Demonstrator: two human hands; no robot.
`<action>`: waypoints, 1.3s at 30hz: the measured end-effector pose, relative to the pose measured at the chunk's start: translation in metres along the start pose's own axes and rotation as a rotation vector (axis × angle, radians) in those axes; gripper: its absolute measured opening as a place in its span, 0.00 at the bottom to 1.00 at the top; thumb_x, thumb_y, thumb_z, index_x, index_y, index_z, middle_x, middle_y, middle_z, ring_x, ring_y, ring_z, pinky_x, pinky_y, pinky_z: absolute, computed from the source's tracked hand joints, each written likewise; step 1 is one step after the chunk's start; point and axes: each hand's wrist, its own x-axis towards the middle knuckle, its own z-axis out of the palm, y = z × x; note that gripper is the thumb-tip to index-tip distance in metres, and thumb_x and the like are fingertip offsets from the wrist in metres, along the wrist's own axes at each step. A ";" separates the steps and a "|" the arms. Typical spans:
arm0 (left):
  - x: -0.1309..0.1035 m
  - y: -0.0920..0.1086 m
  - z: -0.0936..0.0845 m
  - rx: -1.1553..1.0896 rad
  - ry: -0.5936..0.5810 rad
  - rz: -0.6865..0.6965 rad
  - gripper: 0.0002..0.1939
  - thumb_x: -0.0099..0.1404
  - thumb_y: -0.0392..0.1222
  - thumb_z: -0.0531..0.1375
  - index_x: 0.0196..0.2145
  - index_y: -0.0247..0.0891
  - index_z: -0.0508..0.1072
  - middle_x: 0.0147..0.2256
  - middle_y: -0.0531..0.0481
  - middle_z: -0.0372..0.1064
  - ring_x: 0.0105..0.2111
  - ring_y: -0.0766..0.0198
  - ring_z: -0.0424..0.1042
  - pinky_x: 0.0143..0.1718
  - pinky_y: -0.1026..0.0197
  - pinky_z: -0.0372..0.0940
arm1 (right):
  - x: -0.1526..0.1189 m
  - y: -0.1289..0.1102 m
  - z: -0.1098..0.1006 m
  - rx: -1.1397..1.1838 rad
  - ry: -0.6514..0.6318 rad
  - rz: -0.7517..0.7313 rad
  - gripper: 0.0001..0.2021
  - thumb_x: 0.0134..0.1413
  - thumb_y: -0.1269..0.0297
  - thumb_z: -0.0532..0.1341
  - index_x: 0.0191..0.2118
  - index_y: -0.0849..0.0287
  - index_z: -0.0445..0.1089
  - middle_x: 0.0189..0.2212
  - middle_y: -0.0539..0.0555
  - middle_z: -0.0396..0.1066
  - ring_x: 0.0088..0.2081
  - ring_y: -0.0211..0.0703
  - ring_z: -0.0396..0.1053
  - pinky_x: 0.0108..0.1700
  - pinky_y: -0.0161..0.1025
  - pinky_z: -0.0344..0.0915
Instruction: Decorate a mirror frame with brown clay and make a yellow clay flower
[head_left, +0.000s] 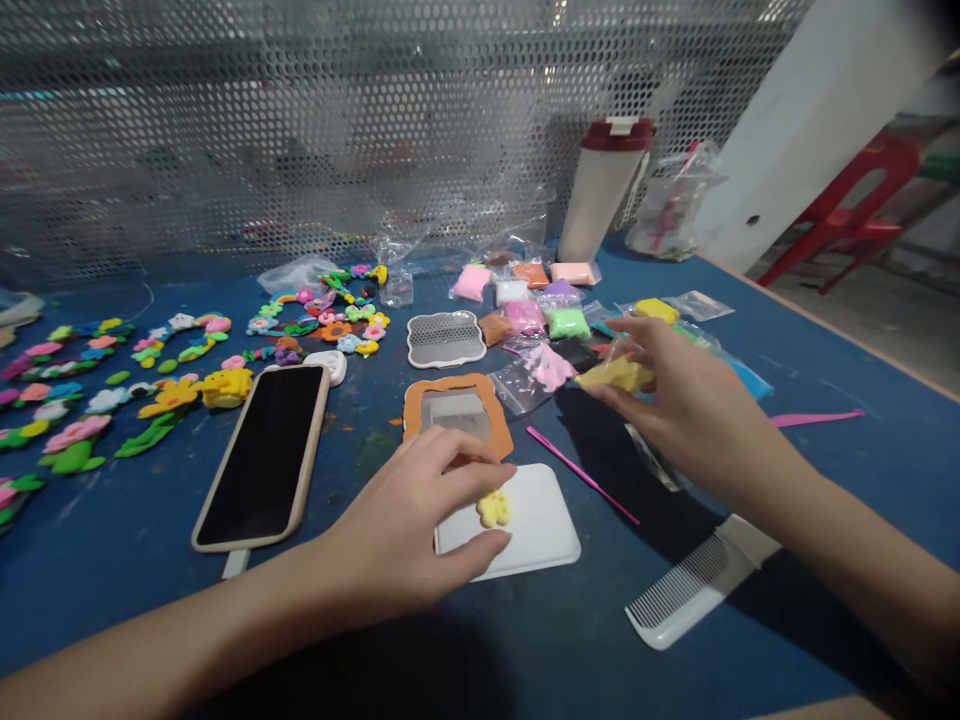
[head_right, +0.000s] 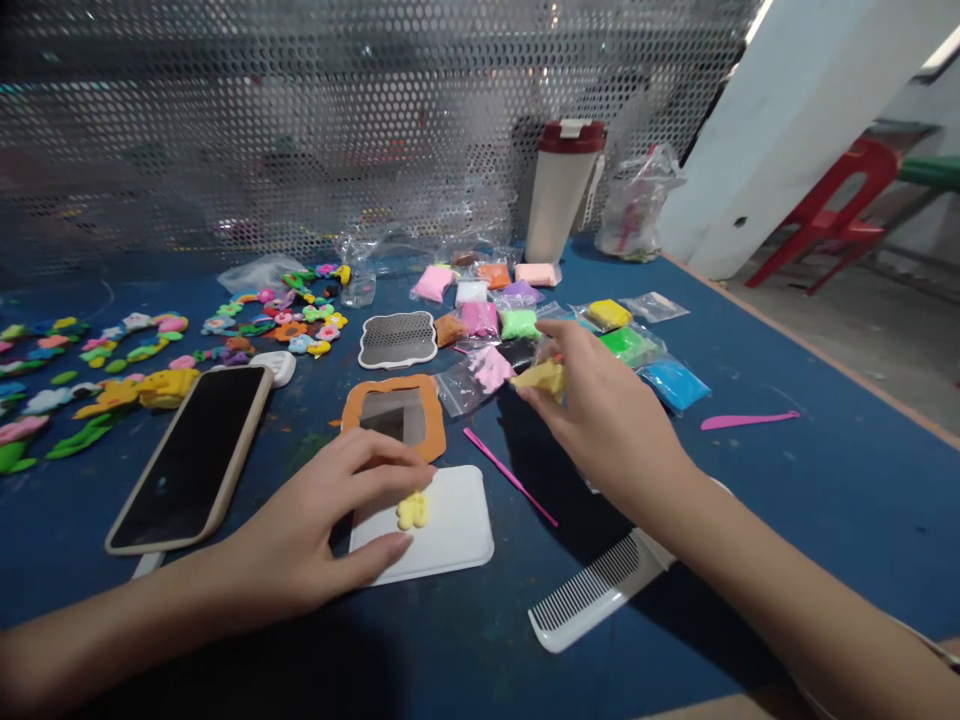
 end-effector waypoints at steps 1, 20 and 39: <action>0.000 0.001 -0.001 -0.025 -0.008 -0.019 0.18 0.62 0.42 0.56 0.50 0.40 0.67 0.47 0.45 0.63 0.47 0.59 0.62 0.48 0.56 0.59 | -0.001 -0.001 -0.001 0.016 0.010 0.008 0.23 0.53 0.64 0.58 0.54 0.64 0.57 0.44 0.64 0.69 0.44 0.57 0.68 0.39 0.46 0.64; 0.005 0.003 -0.004 -0.109 0.211 -0.120 0.14 0.63 0.43 0.57 0.45 0.40 0.61 0.41 0.51 0.65 0.41 0.63 0.65 0.41 0.62 0.61 | -0.017 -0.031 0.014 1.171 -0.429 0.229 0.08 0.50 0.60 0.63 0.34 0.53 0.64 0.33 0.49 0.67 0.35 0.42 0.66 0.36 0.39 0.64; 0.004 0.004 -0.010 -0.030 0.202 -0.109 0.06 0.67 0.35 0.50 0.39 0.38 0.66 0.35 0.51 0.66 0.38 0.64 0.65 0.39 0.61 0.58 | 0.077 0.094 0.000 -0.364 -0.195 0.196 0.16 0.59 0.62 0.57 0.51 0.62 0.64 0.48 0.59 0.65 0.45 0.47 0.67 0.44 0.48 0.66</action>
